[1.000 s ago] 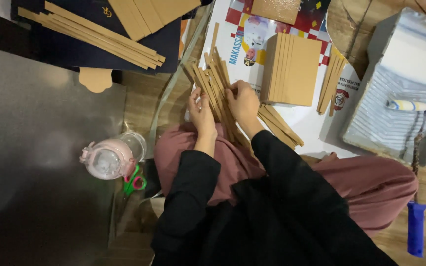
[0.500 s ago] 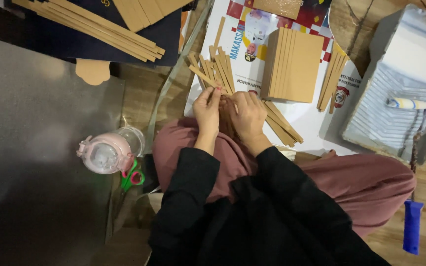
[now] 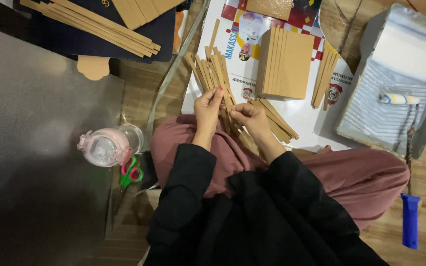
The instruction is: The person is sorting and aligning thin cardboard strips into a stack while sitting on the floor.
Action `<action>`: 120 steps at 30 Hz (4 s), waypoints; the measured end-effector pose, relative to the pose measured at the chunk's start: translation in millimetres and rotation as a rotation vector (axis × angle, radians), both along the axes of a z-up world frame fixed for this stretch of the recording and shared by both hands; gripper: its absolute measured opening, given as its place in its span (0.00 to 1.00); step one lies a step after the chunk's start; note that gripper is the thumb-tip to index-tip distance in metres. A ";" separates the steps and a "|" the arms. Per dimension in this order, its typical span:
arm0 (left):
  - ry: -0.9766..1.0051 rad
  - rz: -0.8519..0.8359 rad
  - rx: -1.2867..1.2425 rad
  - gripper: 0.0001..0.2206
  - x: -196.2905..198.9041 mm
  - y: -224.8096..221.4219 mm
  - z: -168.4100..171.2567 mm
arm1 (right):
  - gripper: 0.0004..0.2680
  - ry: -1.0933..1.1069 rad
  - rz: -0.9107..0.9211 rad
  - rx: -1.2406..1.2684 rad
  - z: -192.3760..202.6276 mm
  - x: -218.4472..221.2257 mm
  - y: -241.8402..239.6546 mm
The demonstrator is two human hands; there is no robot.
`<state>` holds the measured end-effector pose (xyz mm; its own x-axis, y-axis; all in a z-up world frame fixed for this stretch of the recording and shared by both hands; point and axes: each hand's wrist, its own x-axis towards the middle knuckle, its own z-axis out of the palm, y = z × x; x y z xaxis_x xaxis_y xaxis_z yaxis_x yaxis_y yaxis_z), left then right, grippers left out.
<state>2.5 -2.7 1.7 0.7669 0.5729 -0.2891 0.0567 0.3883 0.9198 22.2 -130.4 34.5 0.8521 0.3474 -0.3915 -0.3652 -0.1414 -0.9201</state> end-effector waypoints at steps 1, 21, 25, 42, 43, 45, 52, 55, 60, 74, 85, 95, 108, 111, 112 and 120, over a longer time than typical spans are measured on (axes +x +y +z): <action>-0.001 -0.001 0.001 0.09 -0.2 -0.4 -1.0 | 0.02 -0.001 -0.001 0.001 2.7 -1.2 -0.4; 0.042 -0.123 -0.002 0.09 0.1 -4.0 2.1 | 0.06 -0.031 -0.006 -0.039 20.6 -13.3 -14.9; 0.073 -0.133 -0.019 0.08 -3.0 1.3 17.8 | 0.06 -0.158 0.110 -0.225 23.4 -8.0 -41.4; 0.115 -0.181 0.039 0.06 -3.6 1.7 22.0 | 0.05 -0.261 0.236 -1.273 -9.7 -2.4 -136.8; 0.116 -0.183 0.038 0.06 -3.6 1.6 21.8 | 0.05 -0.259 0.235 -1.274 -1.4 -3.6 -132.8; 0.128 -0.158 0.058 0.06 -2.2 1.3 22.0 | 0.05 -0.317 0.171 -1.279 15.6 -4.5 -124.6; 0.162 0.001 0.161 0.05 -1.3 6.7 11.5 | 0.03 -0.498 0.197 -1.061 23.9 -18.2 -77.1; 0.198 0.117 0.154 0.05 -1.6 6.0 23.2 | 0.04 -0.529 0.239 -0.889 25.3 -26.9 -48.6; 0.192 0.155 0.092 0.06 0.5 8.4 14.4 | 0.04 -0.439 0.348 -0.865 -3.5 -26.8 -35.6; 0.189 -0.380 -0.142 0.13 -2.6 -2.9 -1.7 | 0.04 0.428 0.103 0.052 17.9 -25.9 -67.6; 0.188 -0.394 -0.139 0.09 -7.4 1.2 1.5 | 0.11 0.421 0.031 0.142 -2.4 -27.9 -67.3; 0.194 -0.358 -0.156 0.13 -6.0 1.5 4.4 | 0.05 0.173 0.066 -0.105 21.0 -30.2 -54.4; 0.113 0.251 -0.035 0.11 -1.1 15.8 18.2 | 0.06 -0.223 0.008 -0.413 -2.3 -2.7 -124.0; 0.102 0.276 -0.056 0.11 -1.2 15.3 18.7 | 0.06 -0.548 0.010 -0.928 18.0 -6.9 -126.4; 0.101 0.277 -0.055 0.11 0.2 16.5 12.9 | 0.06 -0.549 0.010 -0.927 18.0 -9.6 -113.8; 0.163 0.221 -0.077 0.10 -1.9 16.5 3.5 | 0.09 -0.507 0.486 -0.992 10.7 -48.1 -35.9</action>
<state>0.6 13.8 5.2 0.5654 0.6929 -0.4476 0.1077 0.4759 0.8729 -25.9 -166.2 45.2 0.8498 0.4119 -0.3289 0.2916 -0.8872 -0.3576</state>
